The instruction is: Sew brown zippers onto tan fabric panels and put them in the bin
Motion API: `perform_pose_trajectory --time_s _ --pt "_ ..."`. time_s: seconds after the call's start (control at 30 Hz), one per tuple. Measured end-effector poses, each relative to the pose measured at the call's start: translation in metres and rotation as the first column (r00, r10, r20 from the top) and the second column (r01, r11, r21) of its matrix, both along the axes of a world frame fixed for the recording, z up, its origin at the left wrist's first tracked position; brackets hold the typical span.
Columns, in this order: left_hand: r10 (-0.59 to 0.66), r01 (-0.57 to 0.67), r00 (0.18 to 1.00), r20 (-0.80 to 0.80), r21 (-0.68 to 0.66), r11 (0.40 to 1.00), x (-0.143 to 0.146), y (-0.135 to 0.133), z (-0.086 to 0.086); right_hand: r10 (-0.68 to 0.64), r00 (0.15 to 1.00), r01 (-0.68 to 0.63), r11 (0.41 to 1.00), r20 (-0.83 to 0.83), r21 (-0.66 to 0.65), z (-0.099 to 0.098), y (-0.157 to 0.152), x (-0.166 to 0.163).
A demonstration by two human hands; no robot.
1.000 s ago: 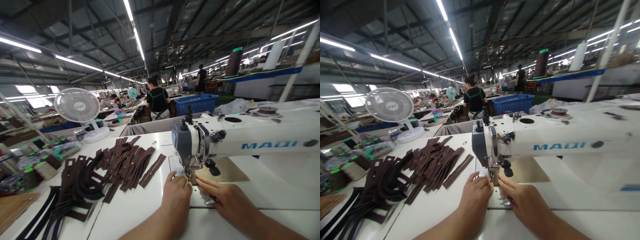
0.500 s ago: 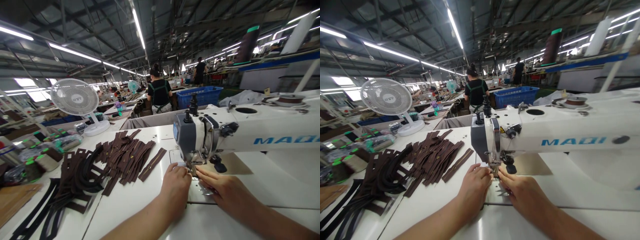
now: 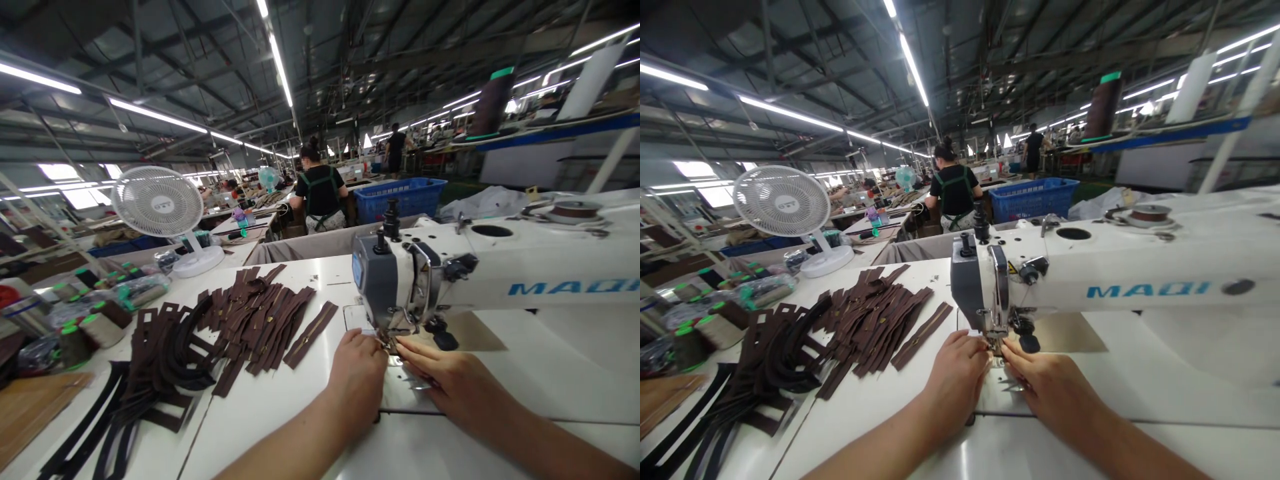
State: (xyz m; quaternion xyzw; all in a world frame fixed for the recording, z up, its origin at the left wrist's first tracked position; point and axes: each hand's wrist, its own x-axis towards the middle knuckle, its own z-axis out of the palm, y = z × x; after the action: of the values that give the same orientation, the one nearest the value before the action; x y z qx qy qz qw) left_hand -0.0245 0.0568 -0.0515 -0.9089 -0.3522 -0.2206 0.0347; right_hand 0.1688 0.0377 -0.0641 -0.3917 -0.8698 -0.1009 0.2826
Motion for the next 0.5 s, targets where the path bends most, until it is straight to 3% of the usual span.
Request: perform_pose_trajectory --time_s 0.37,0.5 --pt "0.005 -0.008 0.988 0.152 0.015 1.000 0.002 0.000 -0.008 -0.030 0.999 0.032 0.997 0.032 -0.069 -0.013 0.005 0.004" --pt "0.038 -0.042 0.984 0.175 0.015 0.999 0.001 0.002 -0.011 -0.045 0.998 0.048 0.995 0.035 -0.088 -0.008 0.010 0.006"
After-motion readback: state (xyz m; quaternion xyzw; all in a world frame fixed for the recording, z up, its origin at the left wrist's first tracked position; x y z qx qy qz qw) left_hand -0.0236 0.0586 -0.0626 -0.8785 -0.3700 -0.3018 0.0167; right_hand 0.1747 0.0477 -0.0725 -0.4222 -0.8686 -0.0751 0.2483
